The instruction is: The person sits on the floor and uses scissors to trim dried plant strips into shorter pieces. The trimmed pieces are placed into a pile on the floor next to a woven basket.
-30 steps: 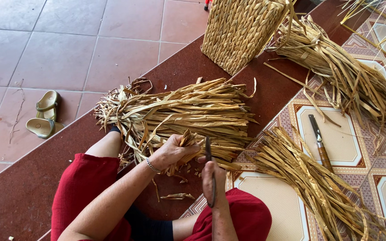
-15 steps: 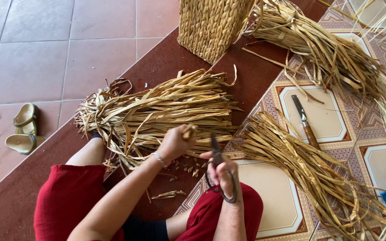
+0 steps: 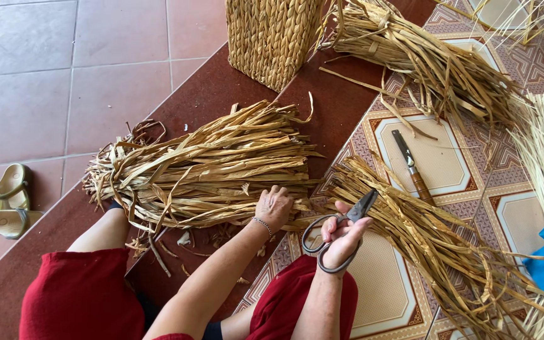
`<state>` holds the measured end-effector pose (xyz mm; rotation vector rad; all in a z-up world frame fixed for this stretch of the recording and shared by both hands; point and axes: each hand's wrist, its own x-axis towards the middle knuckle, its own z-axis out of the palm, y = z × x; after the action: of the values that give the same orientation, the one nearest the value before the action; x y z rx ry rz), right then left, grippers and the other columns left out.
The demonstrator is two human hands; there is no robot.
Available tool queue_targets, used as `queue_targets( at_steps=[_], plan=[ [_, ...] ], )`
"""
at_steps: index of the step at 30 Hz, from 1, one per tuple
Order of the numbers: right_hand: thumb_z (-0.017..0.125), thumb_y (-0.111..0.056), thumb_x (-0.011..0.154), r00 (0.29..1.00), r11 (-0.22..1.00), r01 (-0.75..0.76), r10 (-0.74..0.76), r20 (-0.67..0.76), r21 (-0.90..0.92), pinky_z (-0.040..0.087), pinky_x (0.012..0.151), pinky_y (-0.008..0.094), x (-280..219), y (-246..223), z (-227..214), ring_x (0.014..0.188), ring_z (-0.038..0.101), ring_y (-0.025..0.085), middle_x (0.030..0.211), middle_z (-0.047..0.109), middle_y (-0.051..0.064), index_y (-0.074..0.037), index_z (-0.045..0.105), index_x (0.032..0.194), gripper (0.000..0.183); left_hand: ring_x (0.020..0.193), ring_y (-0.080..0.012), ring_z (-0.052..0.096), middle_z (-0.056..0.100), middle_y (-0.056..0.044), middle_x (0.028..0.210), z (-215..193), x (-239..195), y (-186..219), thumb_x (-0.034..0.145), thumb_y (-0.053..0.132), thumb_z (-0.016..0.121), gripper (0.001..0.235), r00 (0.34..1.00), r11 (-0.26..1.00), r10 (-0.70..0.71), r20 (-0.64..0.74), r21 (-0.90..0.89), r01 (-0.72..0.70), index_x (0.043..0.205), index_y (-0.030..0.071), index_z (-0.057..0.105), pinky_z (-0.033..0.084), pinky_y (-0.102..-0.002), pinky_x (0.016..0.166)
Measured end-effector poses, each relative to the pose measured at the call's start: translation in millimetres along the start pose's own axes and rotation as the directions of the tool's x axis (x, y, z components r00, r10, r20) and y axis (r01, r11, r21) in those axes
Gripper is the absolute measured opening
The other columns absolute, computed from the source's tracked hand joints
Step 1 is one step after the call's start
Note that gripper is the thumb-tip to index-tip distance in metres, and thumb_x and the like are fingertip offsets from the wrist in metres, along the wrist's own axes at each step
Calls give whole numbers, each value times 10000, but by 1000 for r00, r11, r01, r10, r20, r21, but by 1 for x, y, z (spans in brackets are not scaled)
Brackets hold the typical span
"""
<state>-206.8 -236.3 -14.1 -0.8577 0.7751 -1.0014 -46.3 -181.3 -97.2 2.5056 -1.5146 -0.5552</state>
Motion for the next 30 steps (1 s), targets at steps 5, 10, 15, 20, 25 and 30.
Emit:
queue_targets(
  at_steps=[5, 10, 15, 20, 25, 30],
  plan=[
    [308, -727, 1008, 1000, 997, -4, 7, 27, -83, 323, 440, 241, -3, 2, 6, 465, 410, 104, 605, 474, 16, -9, 634, 1153, 801, 888, -256, 685, 700, -119, 961, -17, -9, -11, 951, 108, 666, 75, 984, 960, -172, -52, -235, 155, 1019, 81, 650, 570, -399, 769],
    [263, -658, 1023, 948, 868, 119, 46, 315, -482, 437, 443, 249, -14, 15, 19, 493, 488, 75, 641, 537, -5, -25, 673, 1229, 782, 632, -97, 672, 710, 12, 765, -66, -50, -49, 980, 158, 670, 113, 964, 523, -235, -122, -852, 19, 879, 108, 659, 589, -270, 562],
    [320, -561, 1048, 831, 789, 207, 170, 530, -578, 479, 519, 256, -44, 35, 50, 598, 548, 80, 738, 584, 7, -61, 616, 1357, 658, 533, -57, 566, 669, 9, 659, -101, -112, -77, 1004, 164, 655, 198, 976, 236, -175, -130, -968, -87, 829, 85, 703, 461, -252, 446],
    [287, -584, 1039, 774, 739, 309, 172, 610, -599, 501, 537, 255, -65, 29, 64, 598, 565, 92, 702, 551, -8, -72, 588, 1386, 688, 549, -29, 543, 616, 43, 632, -103, -141, -76, 991, 160, 700, 207, 978, 272, -141, -154, -956, -111, 801, 86, 664, 426, -230, 459],
    [270, -544, 1040, 821, 542, 368, 192, 538, -756, 445, 510, 348, -72, 20, 67, 511, 539, 150, 576, 494, 31, -110, 662, 1266, 627, 548, -20, 532, 603, 56, 608, -104, -148, -70, 965, 169, 719, 196, 971, 362, -138, -194, -923, -133, 797, 85, 662, 413, -234, 457],
    [278, -535, 1066, 798, 485, 481, 101, 594, -730, 468, 537, 373, -81, 21, 77, 537, 606, 145, 585, 550, 11, -107, 670, 1191, 594, 646, -6, 547, 660, 58, 682, -104, -145, -63, 954, 190, 766, 202, 939, 403, -181, -291, -893, -199, 820, 51, 710, 458, -240, 502]
  ],
)
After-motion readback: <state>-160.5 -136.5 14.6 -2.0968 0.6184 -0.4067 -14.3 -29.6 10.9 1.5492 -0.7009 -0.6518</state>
